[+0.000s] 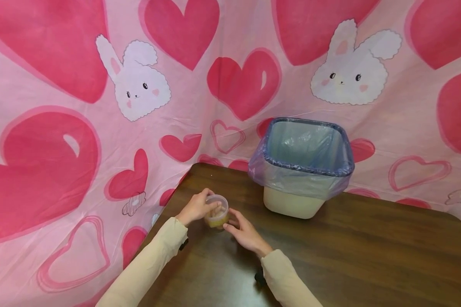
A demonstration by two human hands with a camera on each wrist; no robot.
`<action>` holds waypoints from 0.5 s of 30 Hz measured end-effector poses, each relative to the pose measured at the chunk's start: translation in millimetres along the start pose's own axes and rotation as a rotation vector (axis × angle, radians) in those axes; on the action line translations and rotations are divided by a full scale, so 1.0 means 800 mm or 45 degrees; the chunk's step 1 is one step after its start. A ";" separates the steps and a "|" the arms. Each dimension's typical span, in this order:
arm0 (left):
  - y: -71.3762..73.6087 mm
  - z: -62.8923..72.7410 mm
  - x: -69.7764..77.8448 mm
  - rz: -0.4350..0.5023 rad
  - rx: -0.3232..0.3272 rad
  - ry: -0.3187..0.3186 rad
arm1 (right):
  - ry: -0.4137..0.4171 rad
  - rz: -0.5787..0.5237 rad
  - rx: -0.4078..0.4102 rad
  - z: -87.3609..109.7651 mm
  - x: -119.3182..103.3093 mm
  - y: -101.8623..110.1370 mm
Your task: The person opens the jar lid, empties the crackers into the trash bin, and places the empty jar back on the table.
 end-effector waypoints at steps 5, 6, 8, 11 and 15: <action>-0.002 0.001 0.006 0.022 -0.036 0.025 | 0.025 -0.044 0.014 0.002 0.002 0.004; -0.002 0.001 0.007 0.022 -0.041 0.029 | 0.030 -0.047 0.017 0.002 0.002 0.005; -0.001 0.001 0.009 0.019 -0.049 0.034 | 0.036 -0.052 0.021 0.003 0.004 0.006; -0.001 0.001 0.010 0.004 -0.049 0.036 | 0.039 -0.052 0.026 0.003 0.006 0.007; -0.003 0.000 0.011 0.008 -0.054 0.048 | 0.029 -0.056 0.031 0.004 0.010 0.010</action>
Point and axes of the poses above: each hand's wrist, its own z-axis away from the middle knuckle, its own y-axis out of the back of the hand, x = y × z, the point moved 2 cm from there along -z, towards the middle knuckle, and after that the axes turned 5 degrees about -z, right-handed, at the moved point
